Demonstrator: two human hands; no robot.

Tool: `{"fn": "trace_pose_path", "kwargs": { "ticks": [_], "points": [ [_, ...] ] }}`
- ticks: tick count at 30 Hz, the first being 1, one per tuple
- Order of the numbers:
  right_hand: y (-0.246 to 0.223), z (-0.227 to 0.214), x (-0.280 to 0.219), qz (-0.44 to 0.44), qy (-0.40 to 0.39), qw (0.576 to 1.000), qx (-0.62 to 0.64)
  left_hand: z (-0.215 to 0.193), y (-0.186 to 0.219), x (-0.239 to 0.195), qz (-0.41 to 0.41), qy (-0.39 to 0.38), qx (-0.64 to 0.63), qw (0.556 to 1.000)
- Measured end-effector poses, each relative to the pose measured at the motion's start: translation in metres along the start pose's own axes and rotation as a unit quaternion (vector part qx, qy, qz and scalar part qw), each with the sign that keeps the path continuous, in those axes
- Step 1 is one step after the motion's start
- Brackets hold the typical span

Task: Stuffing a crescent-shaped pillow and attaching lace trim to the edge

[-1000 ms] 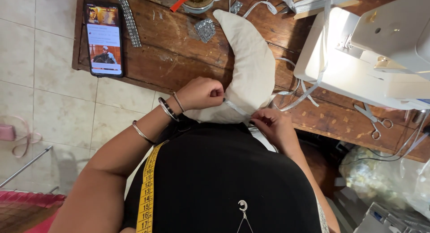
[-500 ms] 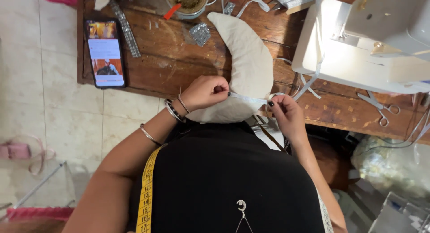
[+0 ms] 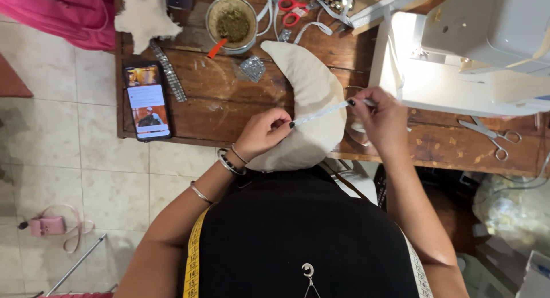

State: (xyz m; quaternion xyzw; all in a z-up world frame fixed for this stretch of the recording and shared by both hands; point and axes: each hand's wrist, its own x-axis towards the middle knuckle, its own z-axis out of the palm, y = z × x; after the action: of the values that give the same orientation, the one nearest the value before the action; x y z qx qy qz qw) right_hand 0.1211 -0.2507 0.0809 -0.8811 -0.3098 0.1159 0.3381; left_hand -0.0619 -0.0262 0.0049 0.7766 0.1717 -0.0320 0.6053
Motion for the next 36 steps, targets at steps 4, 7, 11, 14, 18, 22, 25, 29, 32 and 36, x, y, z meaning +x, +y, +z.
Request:
{"fn": "trace_pose_path", "kwargs": {
  "ticks": [4, 7, 11, 14, 18, 22, 25, 29, 32, 36],
  "points": [
    [-0.029, -0.017, 0.044, -0.107, 0.023, 0.991, -0.078, 0.001, -0.005, 0.001, 0.031, 0.096, -0.036, 0.994],
    [-0.047, -0.047, 0.090, -0.211, 0.127, 0.951, -0.188, -0.014, -0.003, 0.004, 0.109, 0.199, 0.050, 0.973],
    [-0.054, -0.069, 0.138, -0.321, 0.178, 0.911, -0.191, -0.033, 0.019, 0.002, 0.104, 0.256, 0.101, 0.956],
    [-0.043, -0.046, 0.149, -0.296, 0.162, 0.909, -0.245, -0.036, 0.029, 0.009, 0.088, 0.251, 0.197, 0.944],
    [-0.014, -0.007, 0.151, -0.228, 0.085, 0.931, -0.272, -0.033, 0.010, 0.024, 0.072, 0.278, 0.288, 0.914],
    [0.061, 0.036, 0.156, -0.169, -0.024, 0.896, -0.410, -0.030, -0.004, 0.035, 0.029, 0.295, 0.385, 0.874],
    [0.045, 0.036, 0.145, -0.182, -0.090, 0.861, -0.467, -0.027, -0.019, 0.041, 0.011, 0.302, 0.404, 0.863],
    [0.029, 0.044, 0.141, -0.172, -0.172, 0.879, -0.411, -0.021, -0.020, 0.038, 0.002, 0.344, 0.403, 0.848],
    [0.063, 0.078, 0.147, -0.230, -0.118, 0.923, -0.285, -0.021, -0.026, 0.032, 0.002, 0.374, 0.351, 0.858],
    [0.016, 0.068, 0.142, -0.191, -0.176, 0.962, -0.085, -0.034, -0.014, 0.010, -0.002, 0.423, 0.378, 0.824]
  ]
}}
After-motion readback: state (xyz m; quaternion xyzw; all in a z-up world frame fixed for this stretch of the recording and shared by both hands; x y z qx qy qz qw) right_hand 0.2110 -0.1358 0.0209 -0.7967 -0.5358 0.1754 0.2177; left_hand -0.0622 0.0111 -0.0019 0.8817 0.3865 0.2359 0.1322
